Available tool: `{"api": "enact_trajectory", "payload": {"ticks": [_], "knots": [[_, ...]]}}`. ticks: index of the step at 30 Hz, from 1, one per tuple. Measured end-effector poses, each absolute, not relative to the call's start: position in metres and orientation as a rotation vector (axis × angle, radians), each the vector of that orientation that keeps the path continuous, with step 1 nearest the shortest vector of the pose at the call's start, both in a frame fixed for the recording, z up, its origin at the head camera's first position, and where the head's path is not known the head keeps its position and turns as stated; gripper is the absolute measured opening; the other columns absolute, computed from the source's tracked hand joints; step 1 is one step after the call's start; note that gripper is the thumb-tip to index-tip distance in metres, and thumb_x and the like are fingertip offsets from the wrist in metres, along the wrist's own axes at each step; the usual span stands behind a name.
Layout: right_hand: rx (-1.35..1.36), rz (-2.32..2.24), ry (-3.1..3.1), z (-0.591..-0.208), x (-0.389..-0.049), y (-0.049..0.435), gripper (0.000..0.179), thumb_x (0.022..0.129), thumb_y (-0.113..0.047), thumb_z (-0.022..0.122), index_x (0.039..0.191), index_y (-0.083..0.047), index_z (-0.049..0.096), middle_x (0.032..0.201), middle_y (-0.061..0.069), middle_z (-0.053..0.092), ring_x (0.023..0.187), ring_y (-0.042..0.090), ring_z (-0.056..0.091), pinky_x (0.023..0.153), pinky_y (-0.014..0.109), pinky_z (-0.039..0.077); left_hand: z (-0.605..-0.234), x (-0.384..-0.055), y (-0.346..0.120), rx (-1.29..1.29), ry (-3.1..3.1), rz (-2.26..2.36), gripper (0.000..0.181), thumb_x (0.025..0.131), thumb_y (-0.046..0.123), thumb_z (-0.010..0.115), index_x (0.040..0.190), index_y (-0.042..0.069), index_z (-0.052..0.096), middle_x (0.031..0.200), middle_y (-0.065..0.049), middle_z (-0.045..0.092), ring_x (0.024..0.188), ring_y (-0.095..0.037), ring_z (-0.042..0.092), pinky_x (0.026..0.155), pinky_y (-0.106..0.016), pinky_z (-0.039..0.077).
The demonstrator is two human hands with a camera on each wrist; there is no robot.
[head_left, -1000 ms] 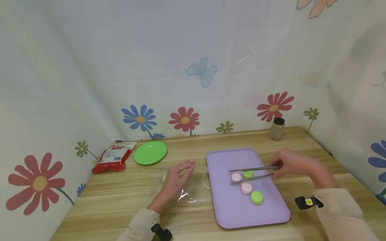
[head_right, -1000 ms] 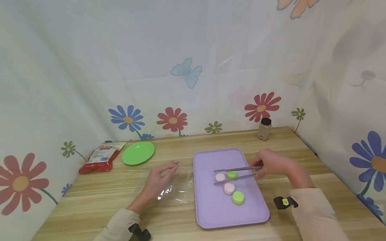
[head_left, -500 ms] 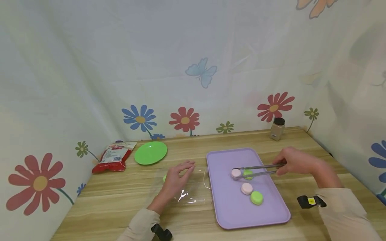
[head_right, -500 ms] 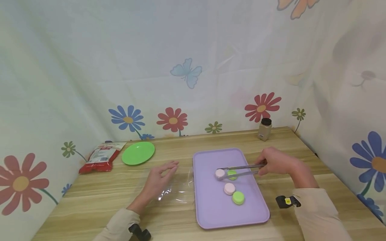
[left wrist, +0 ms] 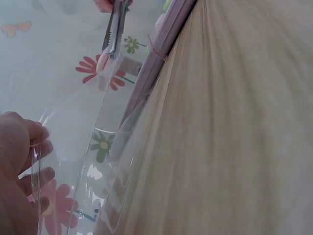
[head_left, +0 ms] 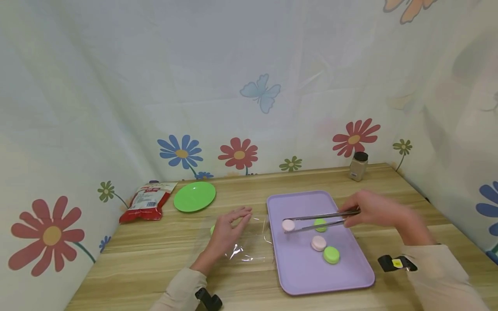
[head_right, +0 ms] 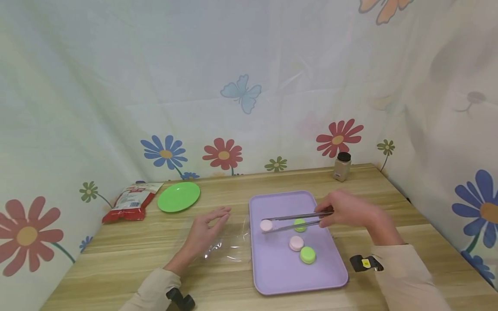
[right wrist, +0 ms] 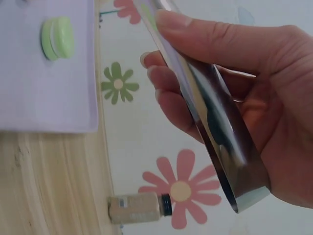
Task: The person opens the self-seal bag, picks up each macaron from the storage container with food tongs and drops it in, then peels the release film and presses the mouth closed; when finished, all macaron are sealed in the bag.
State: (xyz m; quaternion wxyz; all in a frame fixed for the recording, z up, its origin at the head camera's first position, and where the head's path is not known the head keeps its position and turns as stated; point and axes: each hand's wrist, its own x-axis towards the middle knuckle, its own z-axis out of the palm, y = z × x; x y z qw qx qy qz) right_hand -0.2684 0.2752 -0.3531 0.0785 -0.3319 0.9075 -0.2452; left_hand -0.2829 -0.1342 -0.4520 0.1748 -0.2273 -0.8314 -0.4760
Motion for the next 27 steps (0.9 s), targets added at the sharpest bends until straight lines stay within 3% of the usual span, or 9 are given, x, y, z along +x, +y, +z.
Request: {"api": "enact_trajectory", "payload": {"ticks": [13, 27], "knots": [[-1.167, -0.706, 2.734, -0.368, -0.275, 0.218, 0.023, 0.084, -0.009, 0.081, 0.104, -0.001, 0.076, 0.087, -0.004, 0.068, 0.074, 0.004, 0.058, 0.065, 0.024, 0.054, -0.453, -0.284, -0.135, -0.642, -2.372, -1.345, 0.019, 0.097, 0.020, 0.069, 0.110, 0.010, 0.077, 0.122, -0.002, 0.070, 0.126, -0.027, 0.058, 0.109, -0.041, 0.043], [-1.141, -0.620, 2.760, -0.376, -0.286, 0.166, 0.026, 0.085, -0.011, 0.081, 0.108, -0.001, 0.075, 0.086, -0.005, 0.068, 0.074, 0.004, 0.059, 0.067, 0.024, 0.054, -0.455, -0.284, -0.135, -0.677, -2.351, -1.358, 0.018, 0.097, 0.021, 0.069, 0.110, 0.011, 0.077, 0.123, -0.002, 0.070, 0.127, -0.027, 0.057, 0.110, -0.042, 0.042]]}}
